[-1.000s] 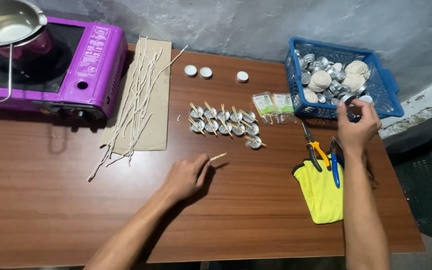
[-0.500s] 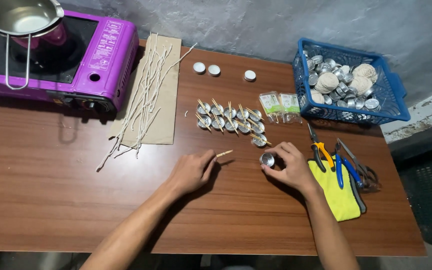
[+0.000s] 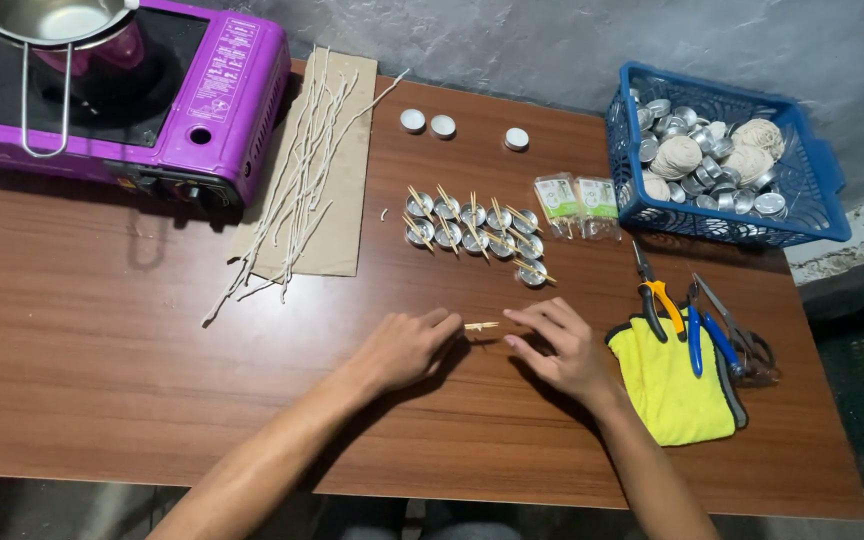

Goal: Assembling candle wicks by inserting them into metal tabs, crimping the tabs with pliers, and trimming the wicks with scissors.

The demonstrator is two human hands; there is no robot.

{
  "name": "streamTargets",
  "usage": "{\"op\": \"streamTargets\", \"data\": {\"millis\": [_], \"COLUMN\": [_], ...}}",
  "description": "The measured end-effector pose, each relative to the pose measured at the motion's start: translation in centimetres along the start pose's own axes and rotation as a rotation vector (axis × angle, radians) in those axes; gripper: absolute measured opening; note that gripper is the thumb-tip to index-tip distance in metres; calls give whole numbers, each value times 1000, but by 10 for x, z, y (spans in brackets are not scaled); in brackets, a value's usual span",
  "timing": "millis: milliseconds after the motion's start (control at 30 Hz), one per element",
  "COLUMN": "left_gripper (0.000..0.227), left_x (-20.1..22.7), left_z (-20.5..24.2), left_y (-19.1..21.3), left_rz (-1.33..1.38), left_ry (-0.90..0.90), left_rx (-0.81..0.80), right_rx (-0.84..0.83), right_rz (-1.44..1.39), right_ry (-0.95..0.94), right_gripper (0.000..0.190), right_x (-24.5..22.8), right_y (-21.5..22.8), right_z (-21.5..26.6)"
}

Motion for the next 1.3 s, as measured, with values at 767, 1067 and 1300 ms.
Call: {"op": "streamTargets", "data": {"millis": [767,1067,1300], "left_gripper": [27,23,23], "left_x": [-18,-17,-12], "left_z": [0,-1,-4], "left_y": [-6,-3,9], "left_rz": [131,138,137], "left_ry": [93,112,115], "left_rx": [-4,-35,-39], "right_rx": [21,-84,-137], "right_rz": [87,65,94], "right_ry": [-225,-361,-396], "right_gripper": [8,8,12], "right_x": [51,59,59], "right_y": [51,39,36], "right_z": [16,18,18]}}
Point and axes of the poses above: each hand's wrist, its own z-axis away from the middle knuckle, its own y-axis out of the back of the hand, x = y × z, the point moved 9 cm from there along -z, towards the middle knuckle, and after that the axes turned 2 degrees about x, right-handed, at the moved point
